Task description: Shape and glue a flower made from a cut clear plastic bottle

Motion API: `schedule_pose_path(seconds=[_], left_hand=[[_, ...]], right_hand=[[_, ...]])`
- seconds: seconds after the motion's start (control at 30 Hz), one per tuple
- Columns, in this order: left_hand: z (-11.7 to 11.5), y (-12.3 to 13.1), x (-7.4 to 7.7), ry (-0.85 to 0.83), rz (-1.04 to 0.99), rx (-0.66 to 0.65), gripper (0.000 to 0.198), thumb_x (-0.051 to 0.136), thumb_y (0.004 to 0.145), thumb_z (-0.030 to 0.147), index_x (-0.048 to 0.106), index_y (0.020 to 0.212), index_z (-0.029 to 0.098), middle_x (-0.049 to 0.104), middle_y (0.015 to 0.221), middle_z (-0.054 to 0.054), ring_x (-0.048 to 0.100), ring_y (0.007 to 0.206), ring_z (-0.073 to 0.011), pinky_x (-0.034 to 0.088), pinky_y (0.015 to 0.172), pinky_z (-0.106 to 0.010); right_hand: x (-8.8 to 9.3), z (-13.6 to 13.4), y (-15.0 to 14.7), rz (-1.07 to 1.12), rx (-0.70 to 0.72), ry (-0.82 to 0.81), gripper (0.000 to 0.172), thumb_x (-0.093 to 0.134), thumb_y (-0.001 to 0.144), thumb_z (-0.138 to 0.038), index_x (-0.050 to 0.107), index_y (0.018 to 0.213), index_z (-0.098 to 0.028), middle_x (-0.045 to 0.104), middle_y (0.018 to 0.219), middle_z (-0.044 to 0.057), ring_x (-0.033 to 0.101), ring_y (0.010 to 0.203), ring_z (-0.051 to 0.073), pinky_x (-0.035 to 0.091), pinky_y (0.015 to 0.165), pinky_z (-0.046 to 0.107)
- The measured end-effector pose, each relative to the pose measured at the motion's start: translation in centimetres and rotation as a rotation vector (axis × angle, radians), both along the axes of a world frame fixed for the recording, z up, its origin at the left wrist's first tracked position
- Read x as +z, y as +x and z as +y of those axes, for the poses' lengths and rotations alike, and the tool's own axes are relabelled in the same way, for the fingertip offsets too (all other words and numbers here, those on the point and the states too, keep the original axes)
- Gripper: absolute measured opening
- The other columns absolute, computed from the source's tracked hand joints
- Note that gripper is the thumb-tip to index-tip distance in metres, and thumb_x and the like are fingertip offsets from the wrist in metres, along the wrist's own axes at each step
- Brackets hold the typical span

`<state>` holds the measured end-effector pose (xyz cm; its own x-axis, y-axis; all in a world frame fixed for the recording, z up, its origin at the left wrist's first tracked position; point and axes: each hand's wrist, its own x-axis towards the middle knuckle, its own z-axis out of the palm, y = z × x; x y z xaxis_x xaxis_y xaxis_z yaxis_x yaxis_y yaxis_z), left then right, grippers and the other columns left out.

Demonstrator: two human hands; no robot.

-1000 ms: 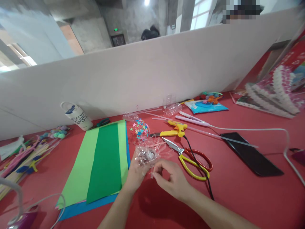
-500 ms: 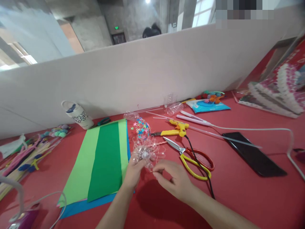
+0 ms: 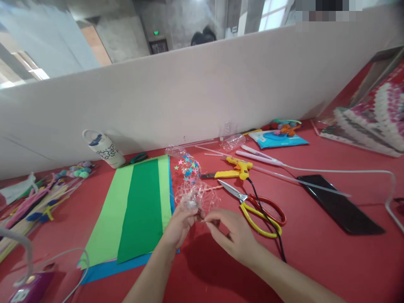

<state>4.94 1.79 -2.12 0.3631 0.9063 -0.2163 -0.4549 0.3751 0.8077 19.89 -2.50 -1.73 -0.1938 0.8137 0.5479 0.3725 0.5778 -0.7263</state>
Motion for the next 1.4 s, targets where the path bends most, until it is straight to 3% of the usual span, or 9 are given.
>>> schedule_pose_path(seconds=[0.17,0.37,0.67,0.83,0.97,1.23,1.4], left_hand=[[0.4,-0.8,0.0,0.020,-0.032,-0.008,0.019,0.062,0.065,0.013,0.060,0.083,0.015,0.062,0.071,-0.002,0.058,0.064,-0.0131,0.043,0.062,-0.026],[0.9,-1.7,0.1,-0.039,-0.129,-0.056,0.025,0.059,0.058,0.014,0.060,0.084,0.013,0.060,0.070,-0.004,0.054,0.059,-0.0134,0.039,0.053,-0.025],[0.8,-1.8,0.1,-0.093,-0.328,-0.182,0.021,0.057,0.055,0.018,0.058,0.075,0.014,0.055,0.063,-0.005,0.049,0.051,-0.0127,0.034,0.046,-0.024],[0.8,-1.9,0.3,-0.075,-0.327,-0.103,0.022,0.057,0.055,0.017,0.058,0.077,0.014,0.056,0.065,-0.004,0.050,0.054,-0.0127,0.036,0.049,-0.024],[0.7,-1.7,0.3,-0.009,-0.179,-0.017,0.026,0.058,0.054,0.016,0.060,0.080,0.014,0.060,0.067,-0.004,0.053,0.057,-0.0137,0.040,0.055,-0.026],[0.3,-1.1,0.0,0.075,-0.008,0.046,0.018,0.066,0.061,0.013,0.065,0.078,0.016,0.066,0.078,-0.003,0.060,0.070,-0.0132,0.045,0.065,-0.024],[0.4,-0.7,0.1,0.004,-0.047,0.030,0.012,0.067,0.066,0.019,0.064,0.077,0.015,0.066,0.073,-0.002,0.060,0.070,-0.0133,0.047,0.069,-0.025]], right_hand=[[0.7,-0.2,0.3,0.011,-0.067,0.107,0.013,0.049,0.082,-0.010,0.055,0.080,-0.020,0.056,0.067,-0.001,0.050,0.059,0.011,0.042,0.055,0.022],[1.0,-0.1,1.3,0.120,-0.288,0.166,0.012,0.050,0.082,-0.011,0.055,0.085,-0.022,0.054,0.099,0.006,0.054,0.094,0.019,0.043,0.082,0.034],[-1.0,0.4,1.3,0.410,-0.194,-0.008,0.011,0.044,0.090,-0.016,0.050,0.094,-0.024,0.058,0.100,0.005,0.058,0.093,0.019,0.047,0.079,0.036],[-0.3,0.0,0.9,0.213,-0.177,0.092,0.014,0.047,0.086,-0.011,0.052,0.090,-0.023,0.061,0.093,0.004,0.059,0.088,0.016,0.047,0.077,0.032],[0.0,-0.4,0.4,0.035,-0.082,0.168,0.017,0.049,0.082,-0.008,0.053,0.090,-0.023,0.064,0.093,0.005,0.061,0.089,0.017,0.049,0.076,0.031],[0.0,-0.4,0.2,-0.029,-0.045,0.217,0.017,0.051,0.082,-0.009,0.056,0.092,-0.022,0.065,0.095,0.007,0.062,0.086,0.016,0.052,0.076,0.030],[-0.3,0.0,0.0,-0.034,-0.021,0.232,0.018,0.052,0.083,-0.009,0.058,0.096,-0.021,0.064,0.098,0.008,0.062,0.091,0.016,0.052,0.080,0.030]])
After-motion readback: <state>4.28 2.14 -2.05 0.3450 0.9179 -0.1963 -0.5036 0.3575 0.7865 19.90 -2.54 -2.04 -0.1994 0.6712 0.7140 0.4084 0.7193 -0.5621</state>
